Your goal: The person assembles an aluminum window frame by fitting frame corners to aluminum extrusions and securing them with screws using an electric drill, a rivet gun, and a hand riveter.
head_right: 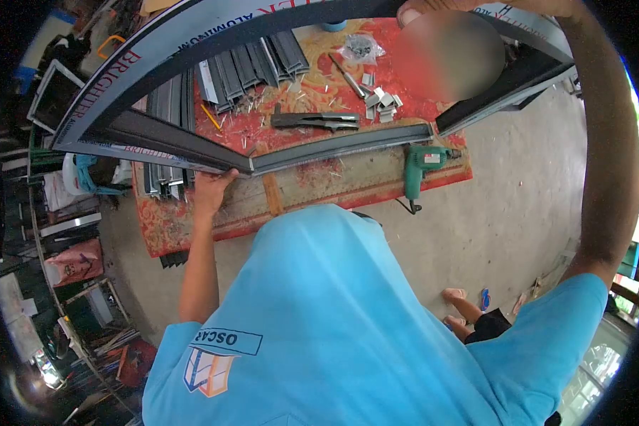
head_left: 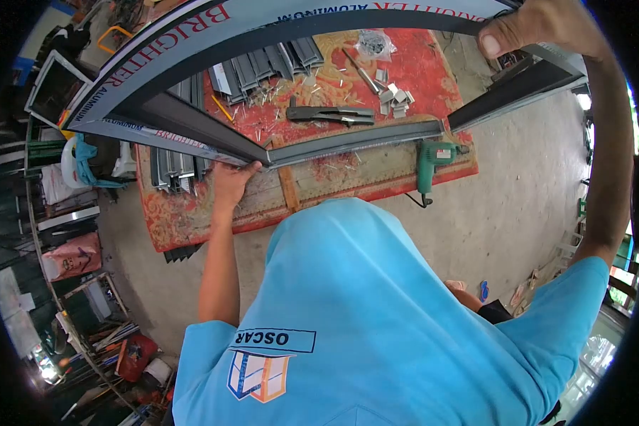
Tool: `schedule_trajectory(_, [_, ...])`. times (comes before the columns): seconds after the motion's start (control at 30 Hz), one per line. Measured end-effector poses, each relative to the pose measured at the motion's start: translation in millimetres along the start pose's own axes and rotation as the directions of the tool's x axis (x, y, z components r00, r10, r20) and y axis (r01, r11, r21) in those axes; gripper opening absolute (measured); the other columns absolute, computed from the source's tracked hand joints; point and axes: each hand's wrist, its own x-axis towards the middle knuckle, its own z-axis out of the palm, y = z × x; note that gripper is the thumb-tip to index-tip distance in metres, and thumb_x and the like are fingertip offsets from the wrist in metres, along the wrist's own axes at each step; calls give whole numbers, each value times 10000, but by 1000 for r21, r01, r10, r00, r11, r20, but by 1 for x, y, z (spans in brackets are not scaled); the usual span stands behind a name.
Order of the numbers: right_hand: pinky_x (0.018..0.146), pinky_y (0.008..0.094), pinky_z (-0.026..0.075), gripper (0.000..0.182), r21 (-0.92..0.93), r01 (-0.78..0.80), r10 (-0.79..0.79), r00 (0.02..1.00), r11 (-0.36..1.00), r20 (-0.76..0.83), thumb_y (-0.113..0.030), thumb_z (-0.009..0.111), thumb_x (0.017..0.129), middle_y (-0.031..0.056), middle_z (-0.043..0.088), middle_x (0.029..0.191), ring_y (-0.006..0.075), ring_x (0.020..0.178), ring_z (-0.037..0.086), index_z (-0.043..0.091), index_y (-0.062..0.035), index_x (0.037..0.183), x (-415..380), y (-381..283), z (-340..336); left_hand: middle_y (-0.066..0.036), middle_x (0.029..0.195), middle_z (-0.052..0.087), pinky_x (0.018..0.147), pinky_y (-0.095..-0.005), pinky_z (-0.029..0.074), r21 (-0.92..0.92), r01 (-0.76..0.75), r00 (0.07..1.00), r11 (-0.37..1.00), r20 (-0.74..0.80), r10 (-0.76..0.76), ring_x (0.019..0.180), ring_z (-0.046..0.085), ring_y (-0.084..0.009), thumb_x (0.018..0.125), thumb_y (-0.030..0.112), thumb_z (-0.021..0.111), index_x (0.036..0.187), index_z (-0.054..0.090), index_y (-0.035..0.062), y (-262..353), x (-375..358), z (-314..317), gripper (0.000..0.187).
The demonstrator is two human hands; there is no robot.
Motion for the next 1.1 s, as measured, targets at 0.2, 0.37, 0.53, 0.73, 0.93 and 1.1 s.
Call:
schedule_trajectory(0.2, [914,338,544,800,293,-40,-1,990,955,141,-137,883,676,208,700,1125,243,942,688,512,82,1350,16,23,-18,-76,992,719,873,-329,491,246,23,1000,969,-2,-23,938,657,-180,778,109,819,1014,682,-15,10,2,1,300])
schedule_trajectory(0.37, [835,313,547,796,83,-31,16,986,996,166,-246,890,676,192,720,1054,233,863,696,550,83,1316,16,12,-20,-106,974,734,866,-333,480,481,23,1000,877,-21,-14,936,665,-211,774,140,819,966,710,-33,28,-1,13,280])
schedule_trajectory(0.53, [771,301,546,773,164,15,-38,989,986,141,-284,894,671,165,731,990,214,793,694,586,68,1287,20,41,-15,-89,989,725,884,-333,474,408,-27,999,913,-5,32,947,653,-206,778,136,820,993,696,-29,-7,4,-3,298])
schedule_trajectory(0.73, [827,304,535,736,202,8,-47,981,979,187,-228,888,690,164,725,1038,212,861,691,582,62,1293,20,46,-15,-85,1070,695,939,-332,451,246,51,998,968,8,-55,993,625,-194,802,151,822,1083,643,-42,-15,3,-7,385])
schedule_trajectory(0.93, [891,289,508,750,234,66,-112,976,970,186,-185,888,687,153,715,1084,198,926,672,564,61,1317,17,52,-13,-68,1069,697,918,-345,464,200,42,999,979,17,-46,980,628,-192,774,96,837,1079,652,-31,-11,6,0,379])
schedule_trajectory(1.1, [916,285,488,771,246,87,-135,973,965,187,-159,884,689,129,708,1109,193,956,657,541,49,1348,14,78,-10,-61,1025,707,904,-335,468,338,-51,999,940,11,51,954,633,-185,791,93,820,1058,673,-30,6,2,11,328])
